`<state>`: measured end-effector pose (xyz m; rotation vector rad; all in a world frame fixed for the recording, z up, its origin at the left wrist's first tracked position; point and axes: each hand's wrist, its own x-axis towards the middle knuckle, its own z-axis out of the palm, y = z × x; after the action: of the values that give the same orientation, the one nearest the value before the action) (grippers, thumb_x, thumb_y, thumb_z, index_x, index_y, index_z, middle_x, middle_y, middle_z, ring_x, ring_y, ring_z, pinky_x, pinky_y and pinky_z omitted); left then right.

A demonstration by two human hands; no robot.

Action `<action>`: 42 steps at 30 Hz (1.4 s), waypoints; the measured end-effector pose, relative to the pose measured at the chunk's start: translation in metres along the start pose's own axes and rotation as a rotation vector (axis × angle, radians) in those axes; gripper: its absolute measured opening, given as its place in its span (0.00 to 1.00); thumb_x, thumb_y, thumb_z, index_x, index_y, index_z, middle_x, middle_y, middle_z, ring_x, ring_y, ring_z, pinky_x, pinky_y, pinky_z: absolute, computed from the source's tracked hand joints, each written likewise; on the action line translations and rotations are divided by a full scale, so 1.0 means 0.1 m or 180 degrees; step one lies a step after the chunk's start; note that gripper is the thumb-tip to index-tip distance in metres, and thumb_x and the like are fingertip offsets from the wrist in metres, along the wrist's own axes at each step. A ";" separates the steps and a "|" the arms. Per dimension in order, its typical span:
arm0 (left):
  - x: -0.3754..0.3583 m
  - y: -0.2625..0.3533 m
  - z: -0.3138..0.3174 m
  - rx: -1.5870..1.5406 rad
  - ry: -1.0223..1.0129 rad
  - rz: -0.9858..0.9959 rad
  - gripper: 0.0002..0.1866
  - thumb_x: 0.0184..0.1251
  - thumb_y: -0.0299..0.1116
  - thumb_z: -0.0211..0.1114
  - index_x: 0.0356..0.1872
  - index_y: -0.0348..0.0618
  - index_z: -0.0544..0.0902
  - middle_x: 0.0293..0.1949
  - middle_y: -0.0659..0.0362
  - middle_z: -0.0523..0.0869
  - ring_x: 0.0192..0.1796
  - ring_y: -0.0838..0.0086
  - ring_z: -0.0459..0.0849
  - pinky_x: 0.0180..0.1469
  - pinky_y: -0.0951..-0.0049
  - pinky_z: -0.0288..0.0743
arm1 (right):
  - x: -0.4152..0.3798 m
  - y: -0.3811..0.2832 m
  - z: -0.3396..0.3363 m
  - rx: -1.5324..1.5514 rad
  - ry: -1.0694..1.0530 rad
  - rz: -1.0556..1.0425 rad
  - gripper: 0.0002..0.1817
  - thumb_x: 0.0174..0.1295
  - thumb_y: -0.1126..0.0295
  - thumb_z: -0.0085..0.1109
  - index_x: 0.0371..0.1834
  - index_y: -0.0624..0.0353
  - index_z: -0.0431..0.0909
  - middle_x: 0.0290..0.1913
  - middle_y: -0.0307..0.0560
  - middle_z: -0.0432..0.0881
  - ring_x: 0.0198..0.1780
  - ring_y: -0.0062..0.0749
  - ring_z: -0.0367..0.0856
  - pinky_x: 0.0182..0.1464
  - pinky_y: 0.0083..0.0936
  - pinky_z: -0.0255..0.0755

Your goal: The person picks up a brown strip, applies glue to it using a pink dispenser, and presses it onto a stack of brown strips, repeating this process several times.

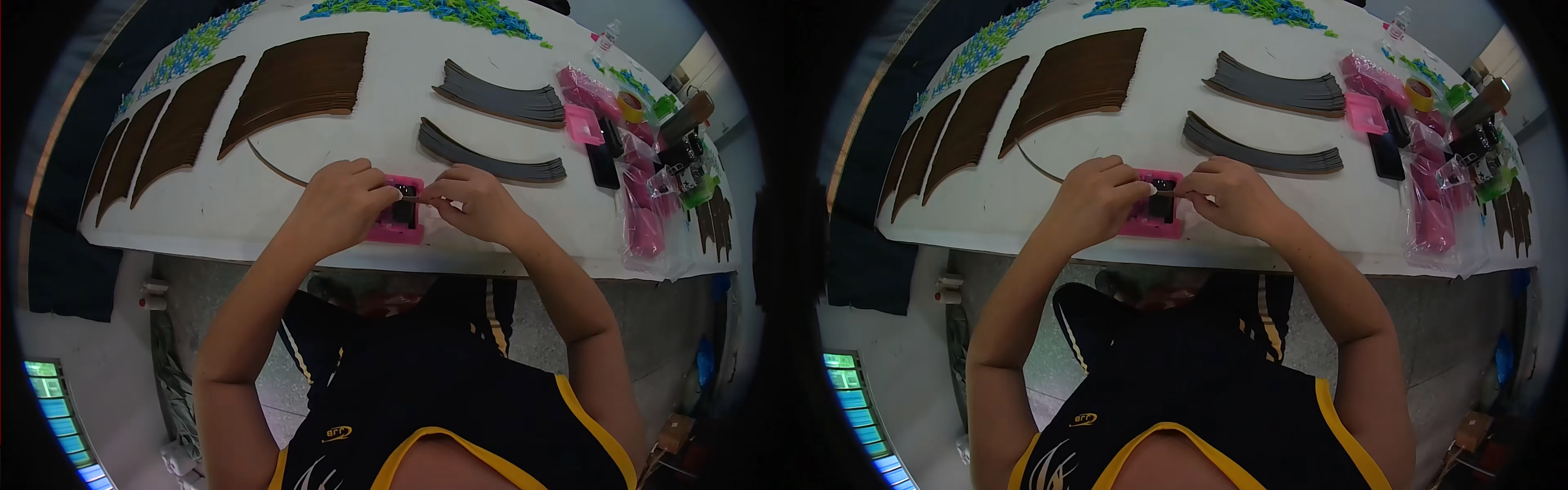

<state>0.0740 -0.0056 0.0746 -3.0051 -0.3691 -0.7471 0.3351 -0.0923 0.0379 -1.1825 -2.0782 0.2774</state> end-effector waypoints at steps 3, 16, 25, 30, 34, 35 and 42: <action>0.00 0.01 0.01 0.0074 0.0028 -0.0043 0.06 0.57 0.28 0.74 0.36 0.48 0.91 0.32 0.62 0.86 0.42 0.65 0.87 0.44 0.62 0.82 | 0.00 0.01 0.01 -0.0011 0.0035 -0.0050 0.12 0.60 0.80 0.71 0.46 0.54 0.93 0.39 0.44 0.90 0.42 0.40 0.88 0.43 0.35 0.85; 0.00 0.00 0.03 -0.0024 0.0118 0.0109 0.10 0.55 0.26 0.73 0.40 0.48 0.89 0.33 0.61 0.85 0.39 0.64 0.85 0.42 0.61 0.81 | -0.07 0.04 -0.04 -0.0143 0.0087 -0.0248 0.14 0.59 0.81 0.73 0.47 0.55 0.92 0.41 0.46 0.89 0.43 0.44 0.88 0.44 0.38 0.84; 0.02 0.01 0.09 -0.0155 0.0166 0.0057 0.10 0.56 0.26 0.73 0.39 0.48 0.91 0.35 0.62 0.87 0.41 0.64 0.86 0.44 0.62 0.82 | -0.71 0.17 -0.60 -0.0359 0.0061 0.0398 0.11 0.59 0.81 0.72 0.44 0.56 0.92 0.40 0.46 0.89 0.44 0.44 0.88 0.46 0.37 0.84; 0.04 0.03 0.12 -0.0296 0.0165 0.0102 0.10 0.56 0.26 0.74 0.40 0.48 0.92 0.35 0.61 0.87 0.41 0.64 0.86 0.44 0.61 0.82 | -1.13 0.27 -0.92 -0.0702 0.0158 0.0796 0.11 0.55 0.82 0.72 0.41 0.58 0.91 0.39 0.46 0.88 0.44 0.42 0.88 0.45 0.36 0.83; 0.06 0.03 0.11 -0.0247 0.0052 0.0126 0.10 0.56 0.26 0.74 0.40 0.47 0.92 0.35 0.61 0.87 0.41 0.64 0.86 0.44 0.62 0.82 | -1.29 0.29 -1.03 -0.0964 0.0279 0.0938 0.11 0.53 0.83 0.72 0.39 0.59 0.90 0.36 0.45 0.86 0.41 0.41 0.85 0.43 0.36 0.82; 0.06 0.03 0.11 -0.0231 0.0039 0.0131 0.10 0.55 0.26 0.74 0.39 0.48 0.92 0.35 0.61 0.87 0.41 0.64 0.86 0.44 0.62 0.82 | -1.31 0.30 -1.04 -0.1018 0.0319 0.0924 0.11 0.52 0.83 0.72 0.38 0.59 0.89 0.36 0.45 0.85 0.40 0.41 0.84 0.43 0.36 0.81; 0.07 0.02 0.06 -0.0167 -0.0027 0.0151 0.10 0.55 0.26 0.74 0.40 0.48 0.92 0.34 0.61 0.87 0.41 0.64 0.86 0.44 0.61 0.82 | -1.32 0.29 -1.04 -0.1017 0.0334 0.0959 0.13 0.50 0.82 0.73 0.39 0.57 0.89 0.35 0.44 0.86 0.41 0.41 0.84 0.44 0.37 0.82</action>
<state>0.0836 -0.0057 0.0729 -3.0547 -0.2820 -0.7522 0.4666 -0.2001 0.0349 -1.6689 -1.8956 0.0184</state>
